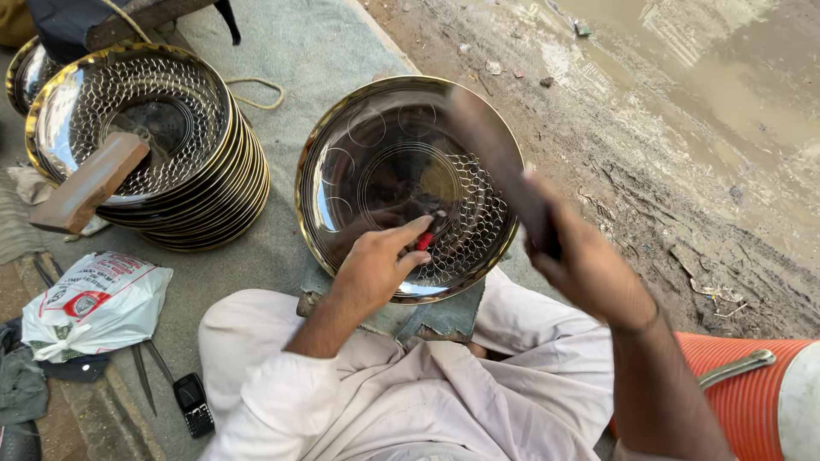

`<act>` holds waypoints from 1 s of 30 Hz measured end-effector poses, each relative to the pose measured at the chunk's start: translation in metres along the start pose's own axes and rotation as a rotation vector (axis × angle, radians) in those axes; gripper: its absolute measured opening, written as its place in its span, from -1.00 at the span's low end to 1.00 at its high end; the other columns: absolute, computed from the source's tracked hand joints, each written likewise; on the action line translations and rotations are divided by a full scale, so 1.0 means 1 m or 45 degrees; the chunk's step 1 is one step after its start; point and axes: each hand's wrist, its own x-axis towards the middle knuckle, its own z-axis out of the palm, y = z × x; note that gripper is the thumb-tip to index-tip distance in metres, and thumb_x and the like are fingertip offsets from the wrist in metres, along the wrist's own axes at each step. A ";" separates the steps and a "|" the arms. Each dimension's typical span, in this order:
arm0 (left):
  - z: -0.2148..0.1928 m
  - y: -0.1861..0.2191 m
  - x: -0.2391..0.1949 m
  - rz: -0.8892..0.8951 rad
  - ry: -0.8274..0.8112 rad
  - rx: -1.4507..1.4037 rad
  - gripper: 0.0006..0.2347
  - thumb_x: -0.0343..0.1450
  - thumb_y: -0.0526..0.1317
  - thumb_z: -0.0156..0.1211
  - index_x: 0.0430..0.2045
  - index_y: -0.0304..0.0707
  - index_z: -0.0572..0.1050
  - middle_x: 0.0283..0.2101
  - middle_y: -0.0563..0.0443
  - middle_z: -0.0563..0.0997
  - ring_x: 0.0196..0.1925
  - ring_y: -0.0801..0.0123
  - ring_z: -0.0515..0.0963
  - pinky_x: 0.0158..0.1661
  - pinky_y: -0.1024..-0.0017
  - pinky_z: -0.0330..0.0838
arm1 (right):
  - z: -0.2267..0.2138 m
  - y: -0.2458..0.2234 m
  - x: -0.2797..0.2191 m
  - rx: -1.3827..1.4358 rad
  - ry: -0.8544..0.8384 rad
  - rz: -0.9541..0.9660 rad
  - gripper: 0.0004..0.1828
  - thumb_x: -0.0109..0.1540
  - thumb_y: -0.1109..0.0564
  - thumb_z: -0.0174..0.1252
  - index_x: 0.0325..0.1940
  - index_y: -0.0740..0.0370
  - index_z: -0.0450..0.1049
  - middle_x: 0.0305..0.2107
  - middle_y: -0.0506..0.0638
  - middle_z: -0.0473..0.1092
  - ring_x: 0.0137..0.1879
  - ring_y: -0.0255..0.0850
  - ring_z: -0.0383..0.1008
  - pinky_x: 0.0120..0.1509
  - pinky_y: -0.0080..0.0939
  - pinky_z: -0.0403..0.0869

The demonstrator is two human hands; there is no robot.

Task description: The person sits on the ground and uses a hammer and a red-handled punch to create a textured pattern on a brass plate. They repeatedly strike the punch to form small indentations across the surface of the plate.

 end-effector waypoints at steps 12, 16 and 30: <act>-0.001 0.010 0.047 0.141 -1.037 0.292 -0.55 0.27 -0.25 0.33 0.10 0.01 0.53 -0.02 -0.09 0.67 0.03 0.04 0.62 0.06 0.16 0.47 | 0.179 0.003 -0.136 0.351 0.603 0.411 -0.06 0.10 0.40 0.18 0.55 0.22 0.04 -0.02 0.18 0.44 0.01 -0.19 0.53 0.04 -0.17 0.52; -0.013 0.006 0.046 0.323 -0.640 0.153 -0.59 0.38 -0.23 0.29 0.16 -0.14 0.48 0.05 -0.16 0.65 0.06 0.02 0.64 0.07 0.17 0.51 | 0.191 0.008 -0.135 0.673 0.653 0.805 -0.07 0.20 0.32 0.26 0.58 0.19 -0.05 -0.16 0.14 0.48 -0.09 -0.18 0.53 0.07 -0.20 0.51; -0.006 0.003 0.052 0.562 -0.922 0.646 -0.48 0.35 -0.42 0.11 0.23 0.15 0.40 -0.23 -0.10 0.60 -0.22 -0.02 0.69 -0.22 0.10 0.59 | 0.195 0.026 -0.114 0.692 0.932 0.497 -0.13 0.27 0.30 0.21 0.56 0.36 -0.10 -0.11 0.10 0.45 -0.01 -0.20 0.51 0.12 -0.24 0.51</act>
